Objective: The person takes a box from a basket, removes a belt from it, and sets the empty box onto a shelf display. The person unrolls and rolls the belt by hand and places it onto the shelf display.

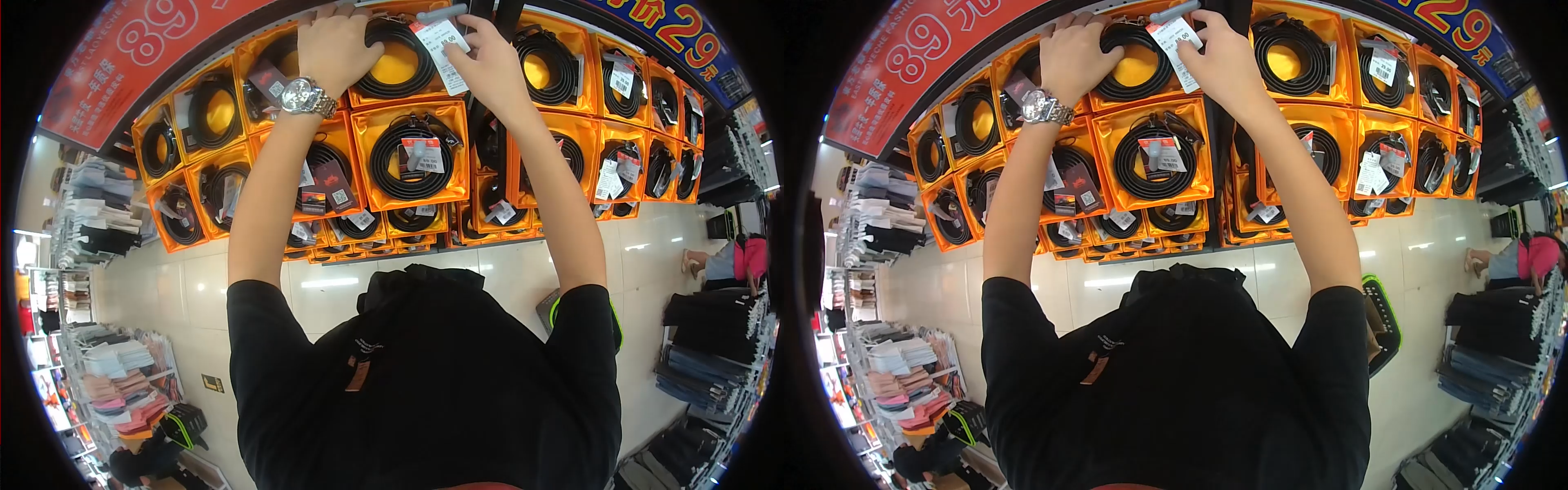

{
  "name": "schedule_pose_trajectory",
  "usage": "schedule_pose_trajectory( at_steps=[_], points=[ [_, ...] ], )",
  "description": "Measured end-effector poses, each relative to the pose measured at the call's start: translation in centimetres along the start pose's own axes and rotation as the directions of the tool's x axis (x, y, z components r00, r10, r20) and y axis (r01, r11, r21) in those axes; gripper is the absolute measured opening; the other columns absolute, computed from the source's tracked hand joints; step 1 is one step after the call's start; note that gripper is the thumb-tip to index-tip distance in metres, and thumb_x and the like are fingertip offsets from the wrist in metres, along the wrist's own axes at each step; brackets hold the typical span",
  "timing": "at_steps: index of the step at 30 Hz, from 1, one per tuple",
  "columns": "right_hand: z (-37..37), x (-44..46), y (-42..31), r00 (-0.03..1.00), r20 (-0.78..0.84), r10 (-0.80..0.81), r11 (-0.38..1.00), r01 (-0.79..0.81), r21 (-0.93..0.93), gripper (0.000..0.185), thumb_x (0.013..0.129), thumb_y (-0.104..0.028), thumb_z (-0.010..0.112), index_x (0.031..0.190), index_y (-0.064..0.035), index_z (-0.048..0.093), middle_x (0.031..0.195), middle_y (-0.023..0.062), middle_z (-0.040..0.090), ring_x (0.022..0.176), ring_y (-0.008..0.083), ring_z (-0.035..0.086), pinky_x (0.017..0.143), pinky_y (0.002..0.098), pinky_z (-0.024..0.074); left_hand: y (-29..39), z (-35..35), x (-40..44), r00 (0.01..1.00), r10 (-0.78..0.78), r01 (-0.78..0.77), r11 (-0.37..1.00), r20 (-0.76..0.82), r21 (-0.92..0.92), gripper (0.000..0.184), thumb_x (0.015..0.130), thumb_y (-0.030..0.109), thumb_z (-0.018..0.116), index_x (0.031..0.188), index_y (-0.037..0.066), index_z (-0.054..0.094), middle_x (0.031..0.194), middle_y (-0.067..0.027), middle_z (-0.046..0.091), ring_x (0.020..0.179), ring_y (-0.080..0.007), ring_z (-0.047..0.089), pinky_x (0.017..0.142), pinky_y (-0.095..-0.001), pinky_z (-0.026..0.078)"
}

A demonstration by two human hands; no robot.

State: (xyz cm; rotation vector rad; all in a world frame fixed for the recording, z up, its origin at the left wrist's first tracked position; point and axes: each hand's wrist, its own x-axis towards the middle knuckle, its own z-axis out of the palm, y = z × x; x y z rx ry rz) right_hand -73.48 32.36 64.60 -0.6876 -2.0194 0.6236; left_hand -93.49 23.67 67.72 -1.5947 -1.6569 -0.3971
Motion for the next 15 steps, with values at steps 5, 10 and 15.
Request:
schedule_pose_trajectory(
  at_steps=[5,10,15],
  points=[
    [0.4,-0.5,-1.8,0.997,-0.005,-0.08,0.974,0.077,-0.215,0.051,0.079,-0.026,0.064,0.122,-0.0015,0.052,0.112,0.0154,0.062,0.087,0.029,0.066,0.081,0.0373,0.0506,1.2,-1.5,0.0,0.984,0.055,-0.024,0.984,-0.167,0.179,0.025,0.081,0.033,0.06,0.079,0.008,0.058,0.074,-0.0054,0.056,0.077,-0.0216,0.054,0.075,-0.0394,0.039],
    [0.4,-1.1,-3.4,0.969,0.042,-0.244,0.818,0.229,-0.528,0.048,0.078,-0.029,0.066,0.119,-0.0083,0.054,0.117,0.0124,0.055,0.098,0.0303,0.061,0.079,0.0396,0.0511,1.2,-2.3,0.0,0.985,-0.084,0.069,0.993,0.153,0.1,0.031,0.075,0.033,0.068,0.09,0.007,0.063,0.087,-0.0084,0.061,0.092,-0.0247,0.055,0.085,-0.0448,0.037],
    [-0.3,-1.0,-5.3,0.945,0.038,-0.325,0.73,0.276,-0.626,0.068,0.069,-0.041,0.072,0.119,-0.0009,0.049,0.119,0.0141,0.046,0.107,0.0296,0.046,0.091,0.0425,0.038,1.0,-1.8,-0.4,0.984,-0.103,0.094,0.993,0.145,0.069,0.031,0.075,0.035,0.068,0.089,0.007,0.063,0.086,-0.0075,0.06,0.091,-0.0234,0.055,0.084,-0.0429,0.036]
  ],
)
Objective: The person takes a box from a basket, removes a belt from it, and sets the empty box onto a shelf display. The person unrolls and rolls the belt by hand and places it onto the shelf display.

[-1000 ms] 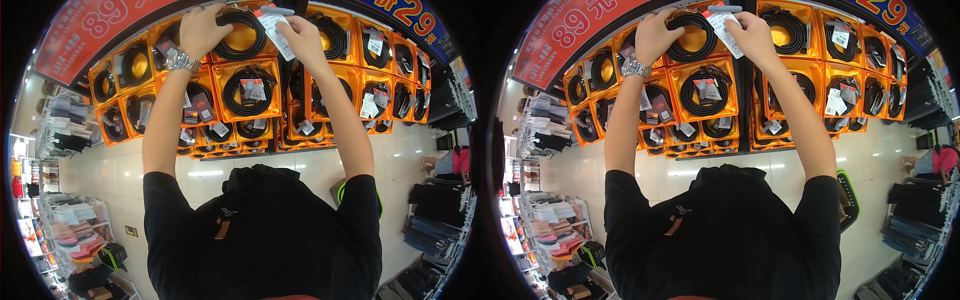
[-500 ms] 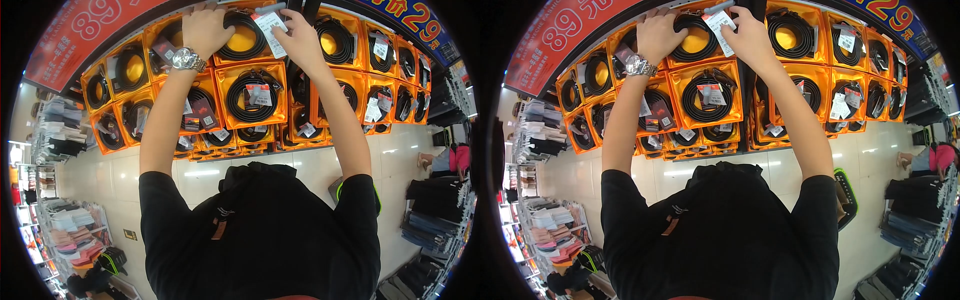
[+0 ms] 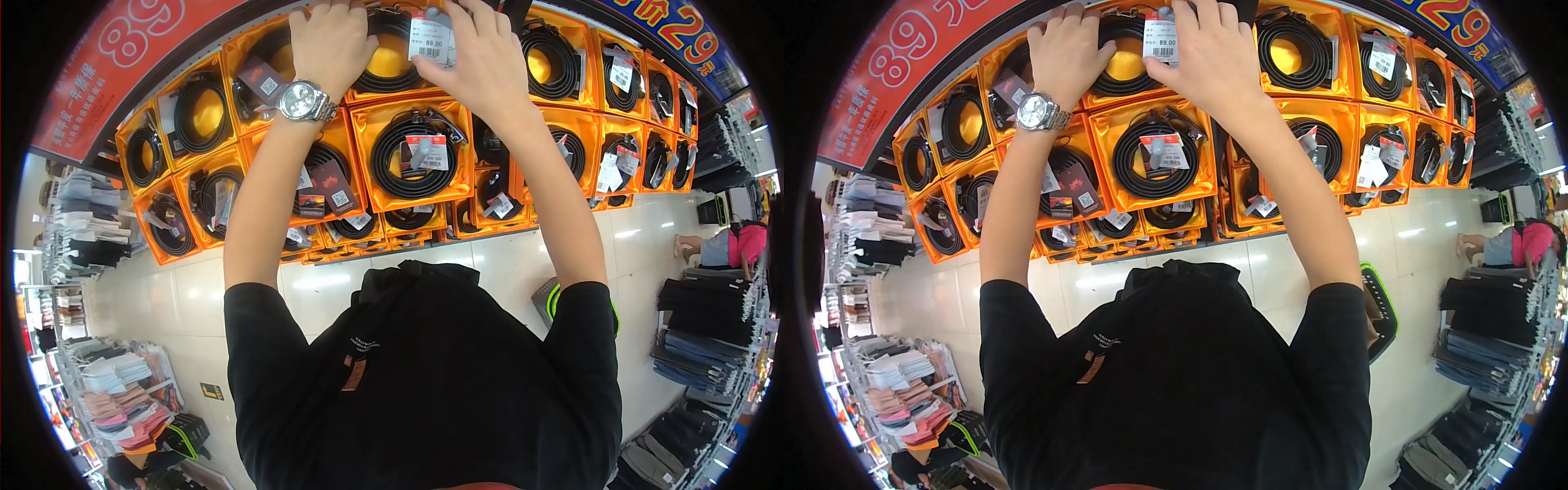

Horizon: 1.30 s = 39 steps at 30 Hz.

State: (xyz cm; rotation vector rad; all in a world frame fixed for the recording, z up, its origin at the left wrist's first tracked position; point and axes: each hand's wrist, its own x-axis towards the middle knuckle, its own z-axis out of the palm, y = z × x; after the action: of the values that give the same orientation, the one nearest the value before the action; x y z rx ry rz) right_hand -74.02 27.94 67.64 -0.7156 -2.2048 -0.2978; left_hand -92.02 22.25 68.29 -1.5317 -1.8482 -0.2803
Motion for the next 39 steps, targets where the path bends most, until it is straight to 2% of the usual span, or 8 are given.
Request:
schedule_pose_trajectory(
  at_steps=[5,11,15,22,28,30,35,39],
  points=[
    [0.8,0.5,-1.1,0.997,0.076,0.003,0.992,0.007,-0.129,0.064,0.069,-0.036,0.073,0.116,0.0012,0.051,0.109,0.0132,0.051,0.103,0.0288,0.047,0.085,0.0385,0.0407,-0.1,0.1,0.0,1.0,-0.014,0.014,1.0,0.026,-0.019,0.031,0.075,0.033,0.068,0.09,0.007,0.063,0.087,-0.0072,0.06,0.092,-0.0229,0.055,0.083,-0.0419,0.036],
    [1.4,1.4,0.3,0.998,0.06,0.011,0.996,-0.016,0.085,0.04,0.076,-0.024,0.065,0.104,0.0026,0.055,0.091,0.0175,0.059,0.082,0.0315,0.062,0.07,0.0393,0.0514,-0.3,0.2,-0.2,0.999,-0.009,0.006,0.998,-0.033,-0.07,0.028,0.074,0.031,0.068,0.087,0.007,0.063,0.088,-0.0077,0.06,0.092,-0.023,0.055,0.081,-0.041,0.037],
    [1.2,1.7,0.0,0.992,0.12,0.035,0.992,-0.049,0.117,0.041,0.078,-0.029,0.065,0.102,0.0031,0.055,0.088,0.0184,0.062,0.081,0.0326,0.064,0.071,0.04,0.052,-0.4,0.7,-0.4,0.993,0.019,-0.028,0.997,-0.116,-0.073,0.025,0.071,0.028,0.069,0.084,0.007,0.063,0.089,-0.0084,0.06,0.091,-0.0236,0.055,0.08,-0.041,0.037],
    [0.9,3.8,-3.5,0.877,0.356,0.323,0.942,-0.26,-0.214,0.061,0.076,-0.05,0.063,0.101,0.0058,0.054,0.082,0.0191,0.066,0.077,0.0314,0.067,0.067,0.0365,0.0549,-0.3,0.7,-0.4,0.992,0.022,-0.029,0.998,-0.128,-0.058,0.026,0.07,0.026,0.07,0.085,0.006,0.063,0.094,-0.0097,0.059,0.092,-0.0239,0.054,0.08,-0.0408,0.037],
    [0.6,4.7,-2.7,0.889,0.392,0.238,0.971,-0.205,-0.124,0.04,0.078,-0.036,0.061,0.089,0.0029,0.063,0.079,0.0201,0.066,0.077,0.032,0.067,0.071,0.0391,0.0538,-0.3,1.2,-0.5,0.963,0.033,-0.045,0.998,-0.269,-0.037,0.028,0.069,0.027,0.07,0.086,0.006,0.062,0.093,-0.0088,0.058,0.094,-0.0242,0.053,0.081,-0.041,0.037],
    [1.5,4.2,-1.3,0.964,0.204,0.168,0.985,-0.172,0.001,0.028,0.078,-0.025,0.058,0.086,0.0015,0.065,0.079,0.0203,0.066,0.078,0.033,0.066,0.073,0.0406,0.0529,-0.3,1.1,-0.6,0.991,0.003,-0.014,0.997,-0.132,-0.081,0.028,0.069,0.027,0.07,0.086,0.007,0.062,0.092,-0.0087,0.058,0.095,-0.0242,0.053,0.082,-0.0415,0.037],
    [0.3,4.1,-1.7,0.952,0.229,0.203,0.962,-0.238,0.134,0.037,0.079,-0.036,0.063,0.083,0.0011,0.063,0.079,0.0194,0.065,0.077,0.0334,0.065,0.072,0.0399,0.0527,-0.4,1.3,-0.7,0.984,0.006,-0.019,0.997,-0.176,-0.073,0.026,0.069,0.027,0.07,0.085,0.008,0.062,0.093,-0.0086,0.058,0.096,-0.0239,0.053,0.081,-0.0414,0.037],
    [1.4,4.6,-1.3,0.921,0.321,0.219,0.975,-0.223,-0.025,0.042,0.076,-0.04,0.065,0.087,0.0014,0.064,0.083,0.0211,0.067,0.079,0.0337,0.066,0.074,0.0398,0.0531,-0.3,1.2,-0.6,0.988,-0.008,-0.005,0.996,-0.156,-0.084,0.028,0.068,0.028,0.07,0.085,0.007,0.062,0.095,-0.0084,0.057,0.095,-0.0234,0.053,0.08,-0.0414,0.037]
  ],
)
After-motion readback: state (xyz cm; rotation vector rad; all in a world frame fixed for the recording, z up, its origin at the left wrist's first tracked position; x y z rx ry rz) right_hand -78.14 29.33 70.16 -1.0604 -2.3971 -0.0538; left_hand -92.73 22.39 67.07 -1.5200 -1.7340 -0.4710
